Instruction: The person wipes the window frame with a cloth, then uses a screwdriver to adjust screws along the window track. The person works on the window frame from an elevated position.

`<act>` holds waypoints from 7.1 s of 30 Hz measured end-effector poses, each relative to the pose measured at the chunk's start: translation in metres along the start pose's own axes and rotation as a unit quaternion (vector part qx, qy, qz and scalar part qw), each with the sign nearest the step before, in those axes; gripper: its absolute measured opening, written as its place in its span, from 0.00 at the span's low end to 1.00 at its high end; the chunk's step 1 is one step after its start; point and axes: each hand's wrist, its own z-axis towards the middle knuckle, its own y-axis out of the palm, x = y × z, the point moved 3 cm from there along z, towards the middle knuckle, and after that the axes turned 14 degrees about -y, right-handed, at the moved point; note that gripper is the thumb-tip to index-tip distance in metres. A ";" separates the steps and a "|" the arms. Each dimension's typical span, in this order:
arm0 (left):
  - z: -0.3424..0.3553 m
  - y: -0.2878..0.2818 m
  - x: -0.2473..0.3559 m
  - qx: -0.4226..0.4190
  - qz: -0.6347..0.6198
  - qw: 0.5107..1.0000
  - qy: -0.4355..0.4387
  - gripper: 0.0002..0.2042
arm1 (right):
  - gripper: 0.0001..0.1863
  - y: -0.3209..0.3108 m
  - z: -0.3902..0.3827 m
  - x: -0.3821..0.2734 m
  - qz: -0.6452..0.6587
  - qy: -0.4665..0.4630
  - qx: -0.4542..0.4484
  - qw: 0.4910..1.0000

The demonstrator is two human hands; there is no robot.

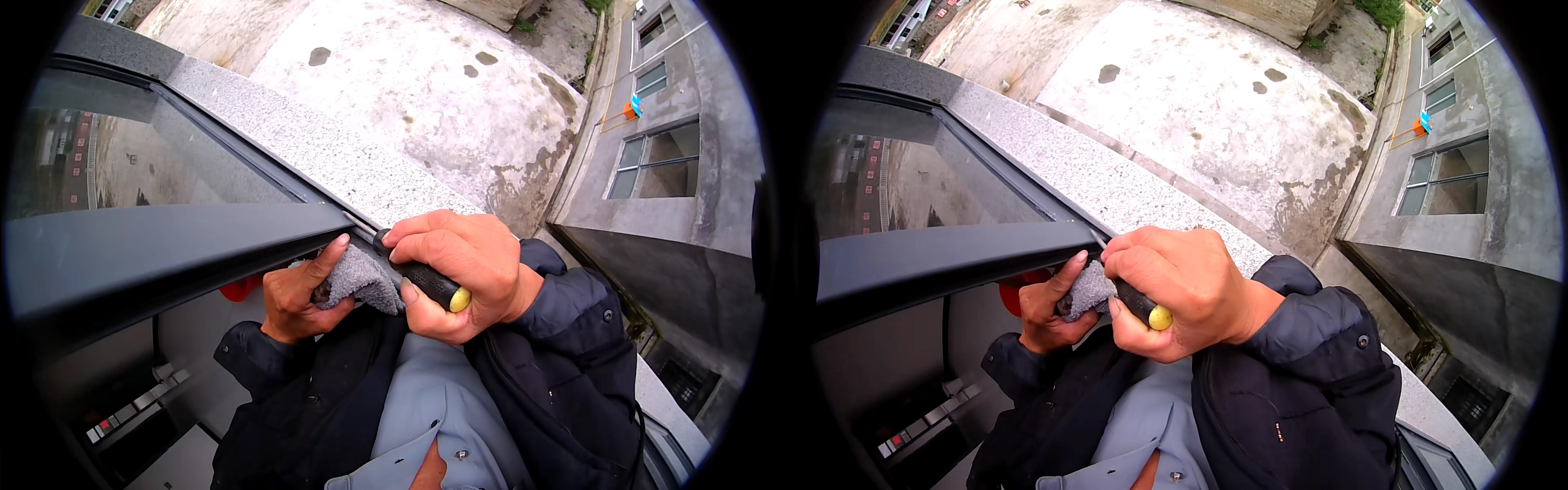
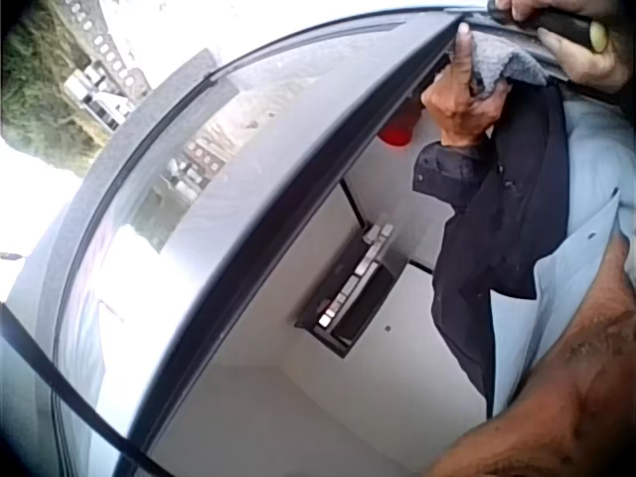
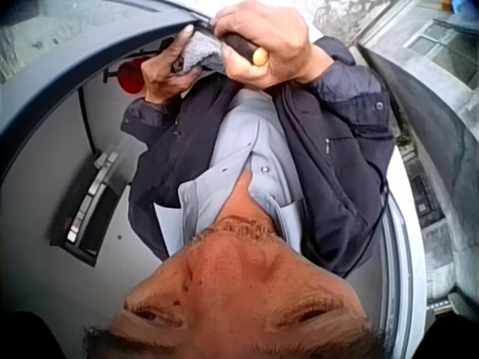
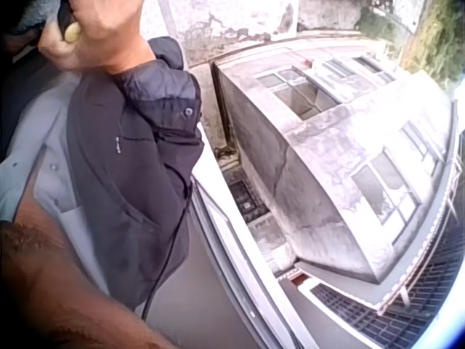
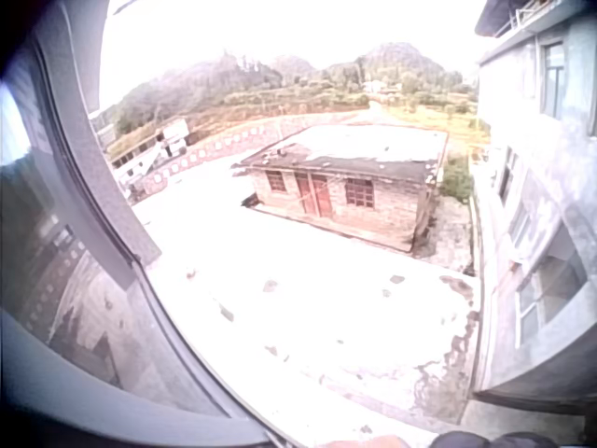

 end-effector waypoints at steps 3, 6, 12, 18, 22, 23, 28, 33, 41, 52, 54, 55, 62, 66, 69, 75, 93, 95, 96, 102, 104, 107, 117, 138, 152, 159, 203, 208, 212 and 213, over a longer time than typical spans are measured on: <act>0.000 0.001 -0.002 0.003 0.000 1.000 0.003 0.42 | 0.13 0.006 -0.001 0.005 0.003 0.011 -0.010 1.000; 0.001 0.001 -0.001 0.011 0.002 1.000 0.012 0.42 | 0.15 0.015 -0.005 0.012 0.011 0.012 -0.062 0.998; 0.002 0.003 -0.001 0.012 0.001 1.000 0.016 0.42 | 0.17 0.020 -0.003 0.021 0.043 0.058 -0.165 0.984; 0.004 0.002 0.000 0.012 -0.002 1.000 0.024 0.41 | 0.20 0.029 -0.018 0.034 0.069 0.010 -0.183 0.981; 0.001 0.002 -0.002 0.005 0.010 1.000 -0.003 0.42 | 0.19 0.016 -0.006 0.020 0.061 0.052 -0.212 0.974; 0.001 0.003 -0.002 0.012 0.009 1.000 0.006 0.42 | 0.20 0.011 -0.005 0.016 0.051 0.066 -0.228 0.970; 0.001 0.003 -0.002 0.020 0.014 1.000 0.014 0.41 | 0.16 0.002 -0.005 0.000 0.008 0.057 -0.215 0.975; 0.002 0.005 -0.004 0.018 0.006 1.000 0.017 0.42 | 0.14 0.001 -0.007 -0.001 0.018 0.029 -0.145 0.989; 0.002 0.004 -0.004 0.006 -0.002 1.000 0.005 0.43 | 0.12 0.001 -0.006 -0.011 -0.021 -0.016 -0.187 0.982; 0.001 0.004 -0.006 0.005 -0.003 1.000 -0.001 0.43 | 0.16 0.014 -0.005 -0.003 -0.021 -0.015 -0.241 0.970; 0.001 0.004 -0.006 0.003 -0.001 1.000 -0.002 0.43 | 0.15 0.016 -0.004 0.002 -0.028 -0.019 -0.247 0.968; 0.001 0.005 -0.006 0.008 -0.002 1.000 0.003 0.43 | 0.14 0.018 -0.004 0.004 -0.031 -0.020 -0.250 0.968; 0.001 0.004 -0.008 0.004 -0.002 1.000 0.001 0.43 | 0.15 0.028 -0.005 -0.006 -0.036 -0.005 -0.306 0.951; -0.001 0.004 -0.010 -0.004 0.002 1.000 -0.007 0.42 | 0.12 0.026 -0.005 -0.010 -0.041 -0.043 -0.303 0.951; -0.002 0.005 -0.011 -0.012 -0.008 1.000 -0.013 0.42 | 0.11 0.017 0.000 -0.019 -0.034 -0.050 -0.306 0.950; -0.002 0.004 -0.013 -0.028 -0.017 0.999 -0.027 0.41 | 0.11 0.009 -0.008 -0.021 -0.024 -0.038 -0.267 0.963; -0.002 0.004 -0.013 -0.029 -0.022 0.999 -0.041 0.40 | 0.15 0.023 -0.013 -0.007 -0.019 -0.036 -0.248 0.968; -0.002 0.004 -0.012 -0.027 -0.018 0.999 -0.037 0.40 | 0.15 0.014 -0.011 -0.013 -0.016 -0.032 -0.256 0.966; -0.002 0.004 -0.013 -0.026 -0.016 0.999 -0.035 0.40 | 0.15 0.013 -0.013 -0.012 -0.016 -0.028 -0.246 0.969; 0.001 0.004 -0.011 -0.028 -0.027 0.999 -0.031 0.40 | 0.14 0.012 -0.020 -0.014 -0.041 -0.040 -0.163 0.985; 0.000 0.003 -0.008 -0.036 -0.027 0.998 -0.043 0.39 | 0.14 0.013 -0.020 -0.012 -0.040 -0.043 -0.163 0.985; 0.000 0.004 -0.010 -0.029 -0.027 0.999 -0.037 0.39 | 0.14 0.014 -0.021 -0.010 -0.036 -0.040 -0.181 0.982; 0.006 0.003 -0.004 -0.028 -0.023 0.999 -0.001 0.37 | 0.14 0.010 -0.024 -0.002 -0.005 -0.025 -0.209 0.978; 0.002 0.007 -0.014 -0.048 -0.023 0.998 -0.045 0.39 | 0.18 -0.001 -0.045 -0.008 -0.005 -0.028 -0.238 0.971; 0.002 0.008 -0.013 -0.042 -0.030 0.998 -0.035 0.39 | 0.34 0.005 -0.059 -0.032 -0.141 0.158 -0.282 0.936; 0.003 0.009 -0.016 -0.043 -0.031 0.998 -0.032 0.39 | 0.33 0.008 -0.064 -0.035 -0.166 0.149 -0.261 0.939; 0.009 0.010 -0.012 -0.027 -0.030 0.999 0.009 0.36 | 0.33 0.020 -0.066 -0.037 -0.194 0.146 -0.237 0.941; 0.008 0.008 -0.011 -0.045 -0.021 0.999 0.012 0.36 | 0.34 0.041 -0.055 -0.017 -0.201 0.131 -0.243 0.940; 0.006 0.013 -0.019 -0.049 -0.043 0.997 -0.033 0.38 | 0.33 0.034 -0.054 -0.017 -0.190 0.145 -0.247 0.939; 0.004 0.013 -0.020 -0.043 -0.044 0.998 -0.026 0.38 | 0.33 0.031 -0.054 -0.022 -0.185 0.148 -0.249 0.939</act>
